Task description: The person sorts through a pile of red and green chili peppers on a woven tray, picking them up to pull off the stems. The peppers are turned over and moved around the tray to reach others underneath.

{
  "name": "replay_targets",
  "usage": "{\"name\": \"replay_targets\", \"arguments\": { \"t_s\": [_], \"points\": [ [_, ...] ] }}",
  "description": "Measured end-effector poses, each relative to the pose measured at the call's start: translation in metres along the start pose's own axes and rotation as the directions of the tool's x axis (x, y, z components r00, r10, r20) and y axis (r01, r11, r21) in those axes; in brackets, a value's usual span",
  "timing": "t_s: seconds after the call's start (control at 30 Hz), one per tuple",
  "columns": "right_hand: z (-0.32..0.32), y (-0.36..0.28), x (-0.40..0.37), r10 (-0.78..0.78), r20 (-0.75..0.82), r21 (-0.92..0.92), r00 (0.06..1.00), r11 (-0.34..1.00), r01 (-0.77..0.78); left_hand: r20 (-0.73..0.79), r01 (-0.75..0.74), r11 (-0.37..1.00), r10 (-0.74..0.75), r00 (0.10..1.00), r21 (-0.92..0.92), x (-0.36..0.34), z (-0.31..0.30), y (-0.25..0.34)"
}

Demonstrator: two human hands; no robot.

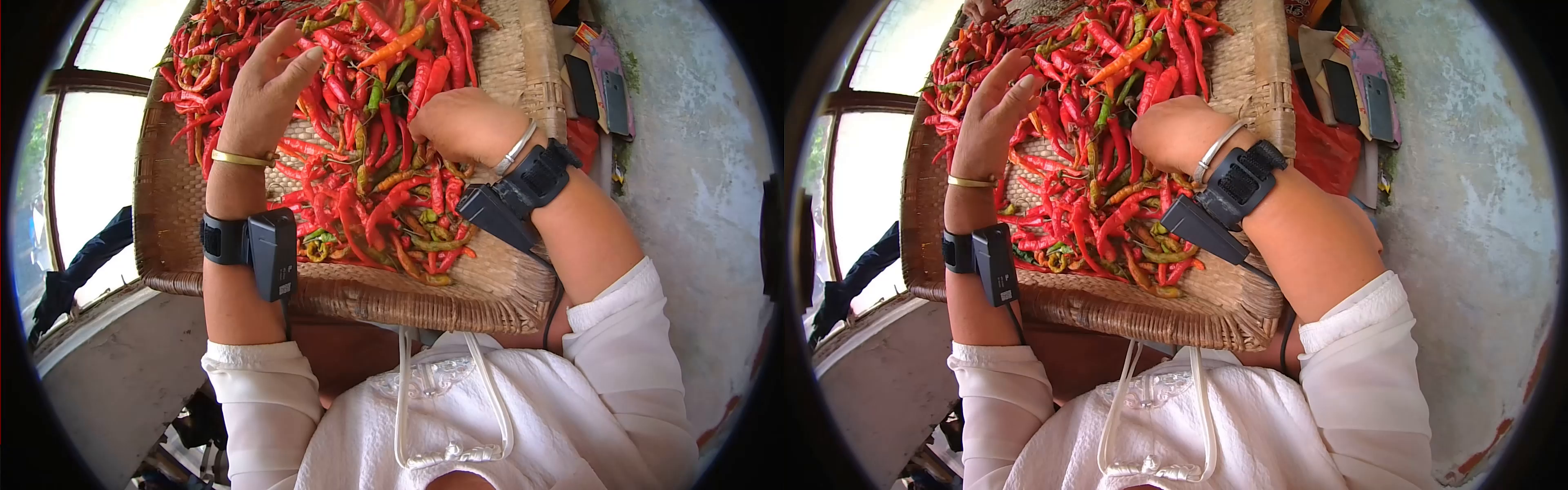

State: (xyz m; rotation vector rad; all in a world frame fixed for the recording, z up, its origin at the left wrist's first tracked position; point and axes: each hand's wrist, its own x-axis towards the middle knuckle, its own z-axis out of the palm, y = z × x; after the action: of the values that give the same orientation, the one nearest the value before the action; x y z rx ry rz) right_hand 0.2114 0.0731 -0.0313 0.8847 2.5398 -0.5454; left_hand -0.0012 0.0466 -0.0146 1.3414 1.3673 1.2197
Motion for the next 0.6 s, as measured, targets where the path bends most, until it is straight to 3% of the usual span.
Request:
{"name": "replay_targets", "arguments": {
  "t_s": [0.03,0.07,0.1,0.17,0.2,0.27,0.3,0.37,0.4,0.47,0.5,0.57,0.6],
  "points": [
    [0.006,0.001,0.002,0.011,-0.101,-0.059,0.995,0.998,-0.017,0.058,-0.011,0.986,0.001,0.998,0.167,-0.003,0.004,-0.003],
    [0.010,0.002,0.003,0.015,-0.202,-0.114,0.979,0.993,-0.039,0.188,0.059,0.965,-0.110,0.976,0.255,-0.010,0.009,-0.004],
    [0.011,0.002,0.004,0.014,-0.197,-0.114,0.980,0.993,-0.037,0.288,0.067,0.912,-0.197,0.937,0.404,-0.015,0.017,-0.007],
    [0.011,0.002,0.005,-0.026,-0.270,-0.094,0.963,0.996,0.001,0.473,-0.390,0.630,0.039,0.880,0.672,-0.026,0.031,-0.018],
    [0.010,0.002,0.004,-0.027,-0.268,-0.094,0.963,0.996,0.002,0.472,-0.388,0.631,0.038,0.881,0.672,-0.029,0.035,-0.016],
    [0.005,-0.001,0.005,-0.066,-0.213,0.025,0.975,0.997,0.073,0.609,-0.530,0.384,-0.116,0.785,0.756,-0.031,0.037,-0.011],
    [0.001,-0.004,0.004,-0.069,-0.210,0.021,0.975,0.997,0.075,0.605,-0.526,0.385,-0.115,0.788,0.758,-0.031,0.035,-0.014],
    [-0.008,-0.008,0.002,-0.071,-0.197,0.181,0.978,0.978,0.107,0.616,-0.580,0.211,-0.310,0.724,0.787,-0.031,0.027,-0.020],
    [-0.010,-0.008,0.003,-0.075,-0.192,0.176,0.978,0.978,0.110,0.612,-0.574,0.214,-0.308,0.728,0.790,-0.033,0.024,-0.018],
    [-0.011,-0.008,0.006,-0.164,-0.289,0.338,0.943,0.904,0.261,0.461,-0.315,0.383,-0.391,0.797,0.869,-0.037,0.020,-0.012],
    [-0.015,-0.010,0.005,-0.168,-0.286,0.338,0.943,0.904,0.263,0.458,-0.310,0.384,-0.393,0.798,0.870,-0.038,0.019,-0.007],
    [-0.022,-0.014,0.002,-0.135,-0.356,0.462,0.925,0.835,0.299,0.401,-0.245,0.721,-0.049,0.915,0.648,-0.039,0.019,0.001],
    [-0.023,-0.014,0.004,-0.170,-0.428,0.455,0.888,0.808,0.374,0.364,-0.134,0.896,-0.033,0.931,0.424,-0.041,0.021,0.001]
  ]
}}
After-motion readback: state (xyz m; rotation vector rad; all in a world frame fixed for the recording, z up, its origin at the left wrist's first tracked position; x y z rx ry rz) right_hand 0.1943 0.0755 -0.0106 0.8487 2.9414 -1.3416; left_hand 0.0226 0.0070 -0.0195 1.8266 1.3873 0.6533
